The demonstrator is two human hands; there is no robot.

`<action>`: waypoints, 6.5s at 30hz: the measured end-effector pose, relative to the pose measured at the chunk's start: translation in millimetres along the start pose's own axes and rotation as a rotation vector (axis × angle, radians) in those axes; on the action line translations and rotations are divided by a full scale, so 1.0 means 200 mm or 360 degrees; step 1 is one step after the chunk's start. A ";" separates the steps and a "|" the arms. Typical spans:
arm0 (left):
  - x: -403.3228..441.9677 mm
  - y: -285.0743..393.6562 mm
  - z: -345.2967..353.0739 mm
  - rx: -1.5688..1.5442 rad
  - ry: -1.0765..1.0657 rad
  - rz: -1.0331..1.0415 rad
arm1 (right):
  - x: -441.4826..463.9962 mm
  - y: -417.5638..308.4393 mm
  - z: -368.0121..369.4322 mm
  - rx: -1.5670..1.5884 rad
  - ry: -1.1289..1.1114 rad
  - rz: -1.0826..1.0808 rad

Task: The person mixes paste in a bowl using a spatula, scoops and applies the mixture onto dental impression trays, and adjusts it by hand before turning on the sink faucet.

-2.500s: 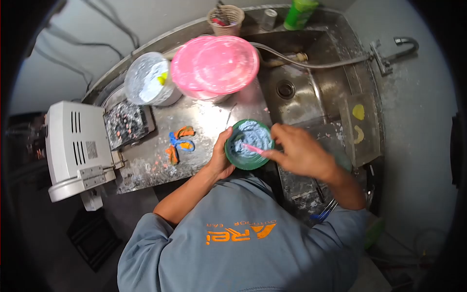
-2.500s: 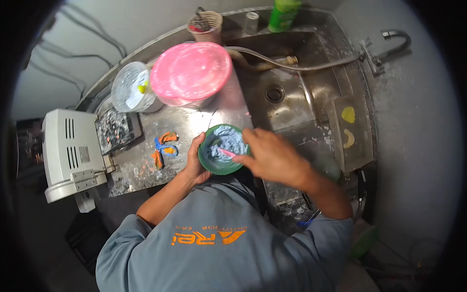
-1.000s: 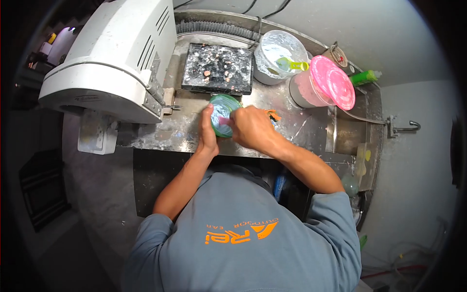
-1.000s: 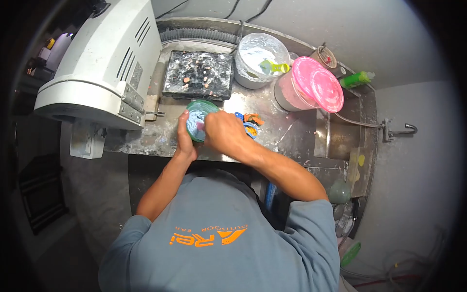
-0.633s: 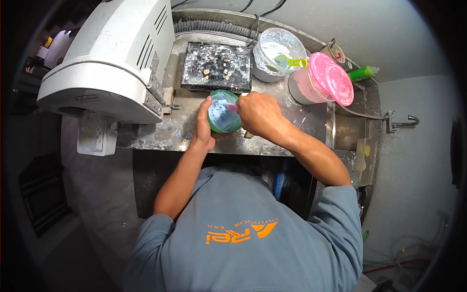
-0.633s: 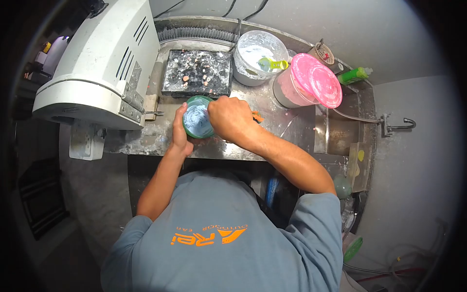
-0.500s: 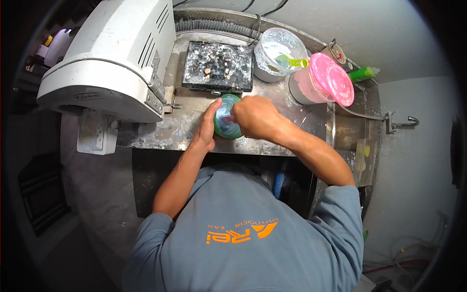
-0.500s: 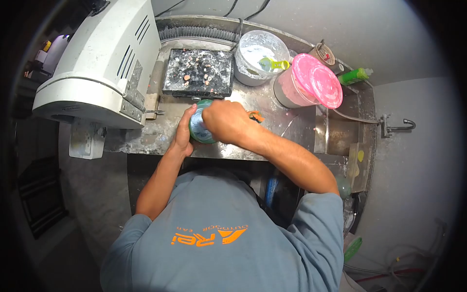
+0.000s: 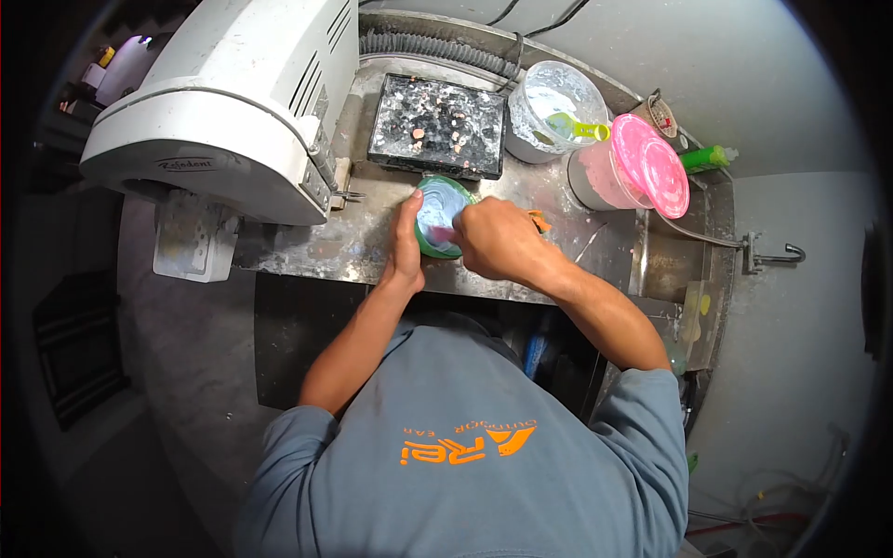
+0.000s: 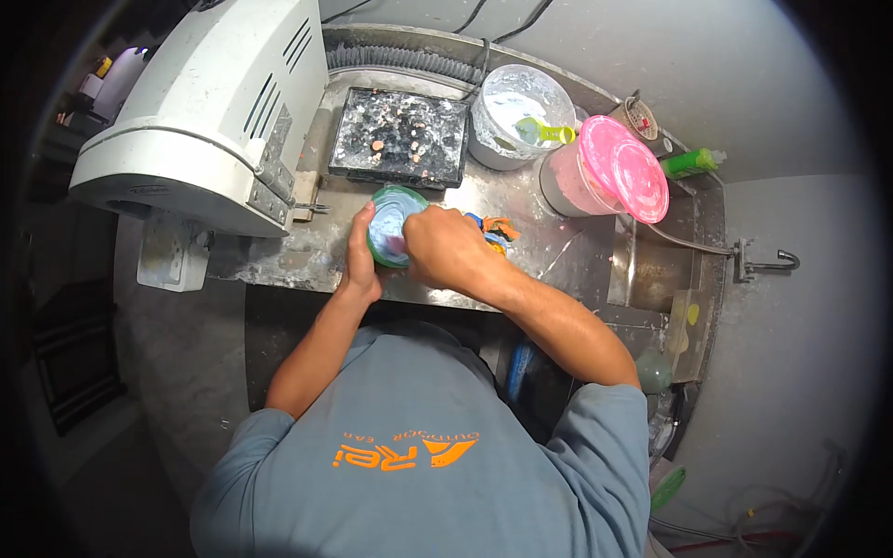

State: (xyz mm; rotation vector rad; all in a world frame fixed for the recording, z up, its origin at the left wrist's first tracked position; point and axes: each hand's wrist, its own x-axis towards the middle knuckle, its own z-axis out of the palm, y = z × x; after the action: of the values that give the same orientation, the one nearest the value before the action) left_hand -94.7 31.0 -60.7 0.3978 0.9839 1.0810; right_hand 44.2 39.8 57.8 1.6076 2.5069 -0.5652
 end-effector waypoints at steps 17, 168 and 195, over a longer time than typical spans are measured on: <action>-0.04 0.18 -0.08 -0.0012 -0.0353 -0.0494 | -0.04 -0.03 -0.01 -0.0135 0.0219 0.0076; 0.06 0.14 -0.05 0.0157 -0.0637 -0.0595 | -0.07 0.08 -0.07 -0.0471 -0.0107 -0.0315; 0.01 0.11 -0.03 -0.0091 -0.0493 -0.0303 | -0.12 0.07 -0.03 -0.0210 0.0053 -0.0331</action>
State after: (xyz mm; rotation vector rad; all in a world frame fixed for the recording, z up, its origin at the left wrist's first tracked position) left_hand -110.8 41.8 -49.3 0.4023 0.6988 0.8430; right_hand 67.6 25.8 66.8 1.3329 2.6919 -0.3858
